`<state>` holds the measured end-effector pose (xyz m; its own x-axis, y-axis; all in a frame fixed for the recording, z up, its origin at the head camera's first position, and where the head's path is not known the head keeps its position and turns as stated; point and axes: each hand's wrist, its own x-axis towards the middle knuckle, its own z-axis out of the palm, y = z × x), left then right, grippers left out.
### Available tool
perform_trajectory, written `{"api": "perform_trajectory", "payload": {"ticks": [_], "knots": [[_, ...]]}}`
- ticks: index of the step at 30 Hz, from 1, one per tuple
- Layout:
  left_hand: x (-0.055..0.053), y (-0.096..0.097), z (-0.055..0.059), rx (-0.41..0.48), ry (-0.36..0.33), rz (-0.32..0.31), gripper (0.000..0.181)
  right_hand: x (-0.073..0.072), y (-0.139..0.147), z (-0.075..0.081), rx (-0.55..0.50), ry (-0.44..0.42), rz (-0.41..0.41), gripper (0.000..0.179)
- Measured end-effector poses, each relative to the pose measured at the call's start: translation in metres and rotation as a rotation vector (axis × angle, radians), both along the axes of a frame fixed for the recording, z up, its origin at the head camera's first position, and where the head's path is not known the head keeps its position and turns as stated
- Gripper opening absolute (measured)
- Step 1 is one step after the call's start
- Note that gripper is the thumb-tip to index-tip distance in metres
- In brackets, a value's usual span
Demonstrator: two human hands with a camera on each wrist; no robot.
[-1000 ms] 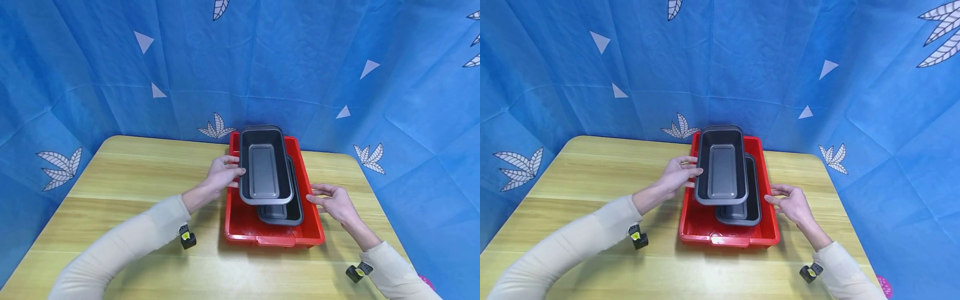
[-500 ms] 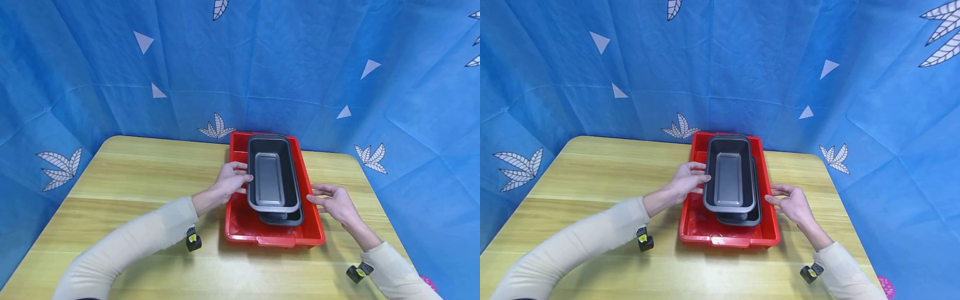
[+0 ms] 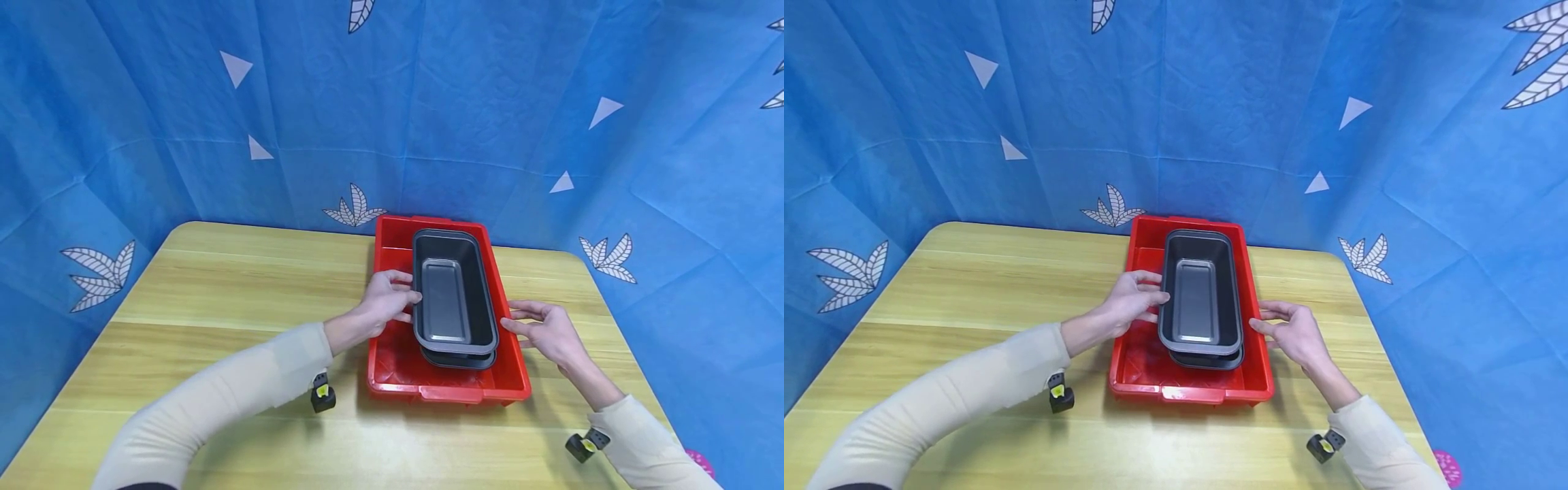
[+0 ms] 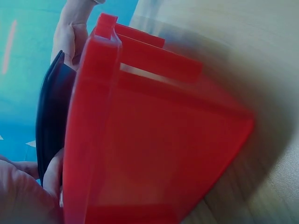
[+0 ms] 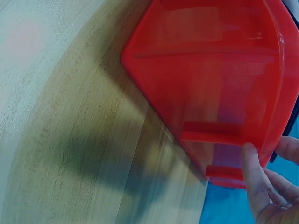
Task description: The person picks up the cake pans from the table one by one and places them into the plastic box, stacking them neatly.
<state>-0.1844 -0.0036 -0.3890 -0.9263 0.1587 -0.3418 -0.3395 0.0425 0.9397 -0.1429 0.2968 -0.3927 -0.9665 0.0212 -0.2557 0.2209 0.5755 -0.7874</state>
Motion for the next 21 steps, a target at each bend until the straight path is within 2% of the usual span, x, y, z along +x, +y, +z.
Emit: {"api": "perform_trajectory", "payload": {"ticks": [15,21], "knots": [[-0.002,0.014,-0.004,0.001,-0.012,-0.032,0.048,0.000,0.001,0.000,-0.017,0.011,0.019,0.064],[-0.001,0.018,-0.002,-0.001,-0.024,-0.050,0.053,0.000,0.001,0.000,-0.020,0.015,0.026,0.063]]}}
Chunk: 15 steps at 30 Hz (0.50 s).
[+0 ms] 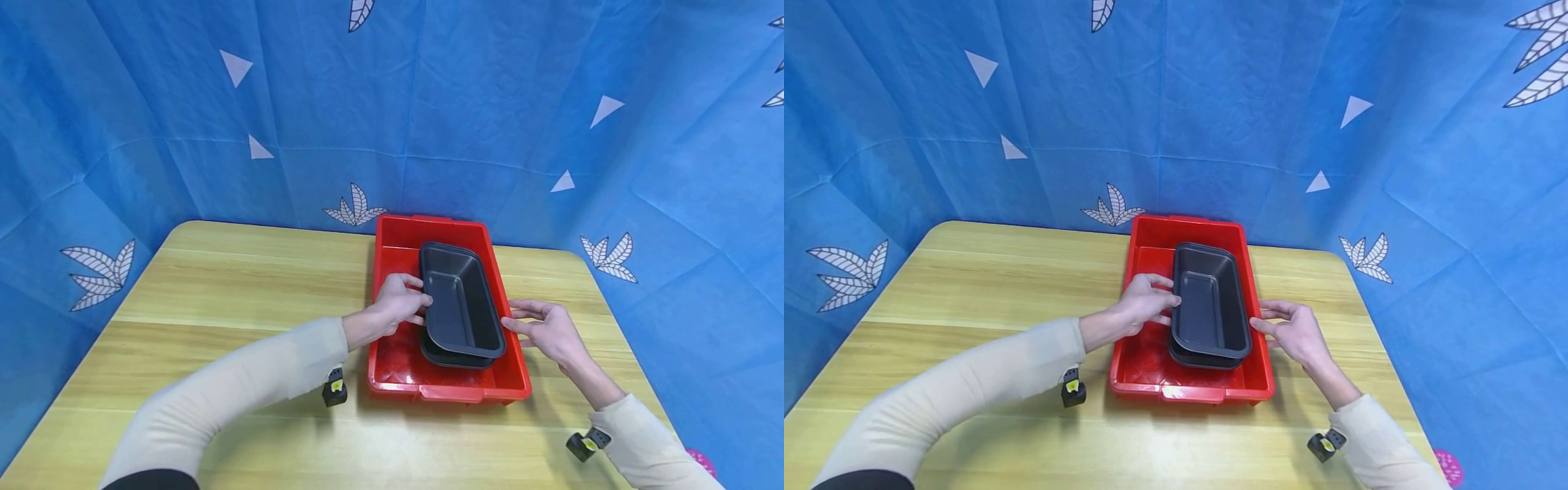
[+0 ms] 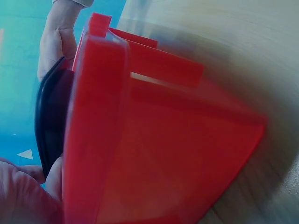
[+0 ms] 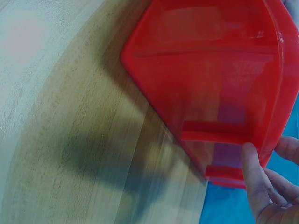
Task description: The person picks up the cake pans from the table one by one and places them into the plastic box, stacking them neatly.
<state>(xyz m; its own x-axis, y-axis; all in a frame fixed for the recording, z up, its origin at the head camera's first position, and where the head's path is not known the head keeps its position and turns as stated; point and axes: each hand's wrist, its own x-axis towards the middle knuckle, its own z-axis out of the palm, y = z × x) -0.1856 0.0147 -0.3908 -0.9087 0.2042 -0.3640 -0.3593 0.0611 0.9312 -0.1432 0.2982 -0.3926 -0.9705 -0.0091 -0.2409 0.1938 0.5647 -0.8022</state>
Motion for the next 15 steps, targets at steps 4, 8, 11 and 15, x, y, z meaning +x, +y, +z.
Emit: {"api": "perform_trajectory", "payload": {"ticks": [4,8,11,15], "knots": [[-0.0003,0.0009,0.0019,-0.028,0.004,0.008,0.053,-0.0006,0.0000,0.0002,0.002,-0.006,-0.007,0.064],[-0.0011,0.0014,0.0014,-0.033,0.011,0.014,0.052,-0.0007,-0.0003,0.0006,-0.004,-0.001,-0.009,0.064],[-0.0017,0.0019,-0.0002,-0.032,0.016,0.018,0.050,-0.0005,-0.0003,0.0006,-0.006,0.002,-0.008,0.064],[-0.0022,0.0024,-0.0030,-0.014,0.018,0.015,0.050,-0.0004,-0.0001,0.0002,-0.004,0.000,-0.011,0.064]]}}
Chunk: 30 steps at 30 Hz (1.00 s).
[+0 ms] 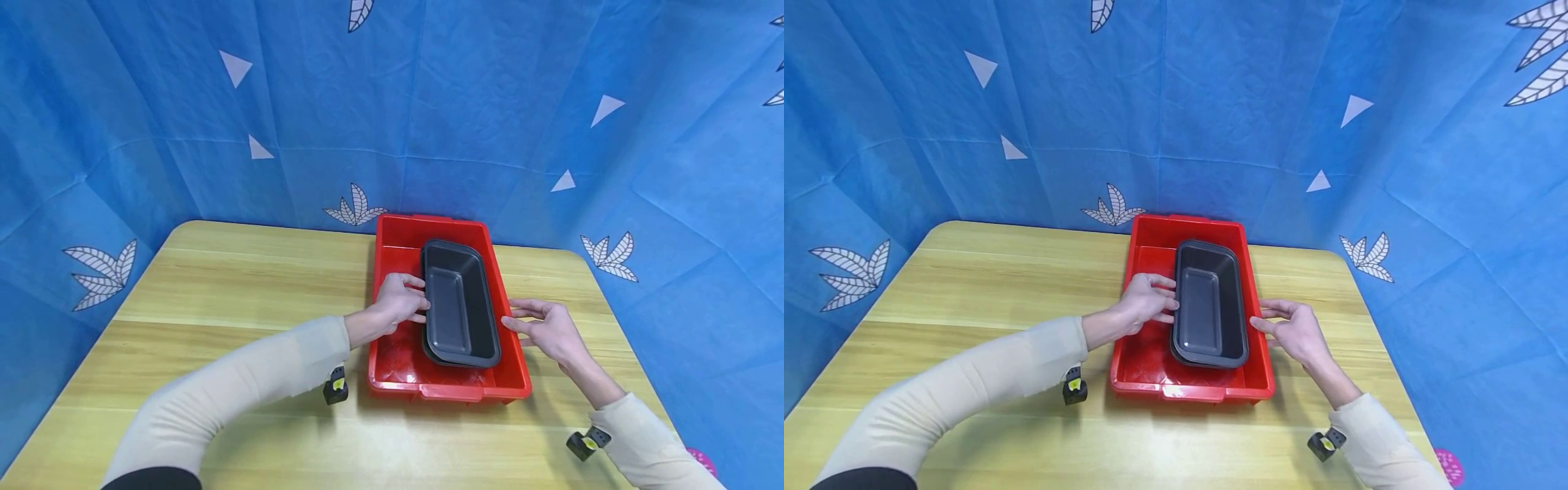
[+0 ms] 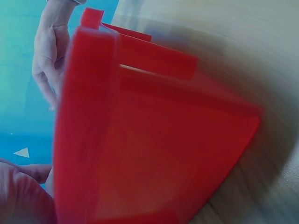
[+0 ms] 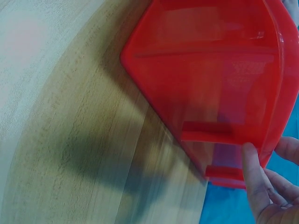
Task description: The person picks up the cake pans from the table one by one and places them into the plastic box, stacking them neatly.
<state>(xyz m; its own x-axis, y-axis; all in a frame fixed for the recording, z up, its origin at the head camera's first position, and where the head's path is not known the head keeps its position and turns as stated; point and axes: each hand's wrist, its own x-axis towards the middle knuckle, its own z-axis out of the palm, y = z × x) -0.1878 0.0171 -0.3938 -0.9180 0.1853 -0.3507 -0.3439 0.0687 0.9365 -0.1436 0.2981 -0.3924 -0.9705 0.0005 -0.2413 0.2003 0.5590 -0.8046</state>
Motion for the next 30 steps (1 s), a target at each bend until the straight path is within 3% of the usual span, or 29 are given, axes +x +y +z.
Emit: {"api": "perform_trajectory", "payload": {"ticks": [9,19,30], "knots": [[0.002,-0.004,0.000,-0.013,-0.006,0.008,0.055,0.000,0.001,-0.001,0.010,-0.008,-0.004,0.064],[0.002,-0.018,0.008,-0.010,0.017,0.043,0.048,0.000,0.001,-0.001,0.015,-0.006,-0.009,0.064],[0.002,-0.038,0.013,-0.031,0.030,0.023,0.044,0.000,0.001,0.000,0.014,0.012,-0.014,0.063]]}}
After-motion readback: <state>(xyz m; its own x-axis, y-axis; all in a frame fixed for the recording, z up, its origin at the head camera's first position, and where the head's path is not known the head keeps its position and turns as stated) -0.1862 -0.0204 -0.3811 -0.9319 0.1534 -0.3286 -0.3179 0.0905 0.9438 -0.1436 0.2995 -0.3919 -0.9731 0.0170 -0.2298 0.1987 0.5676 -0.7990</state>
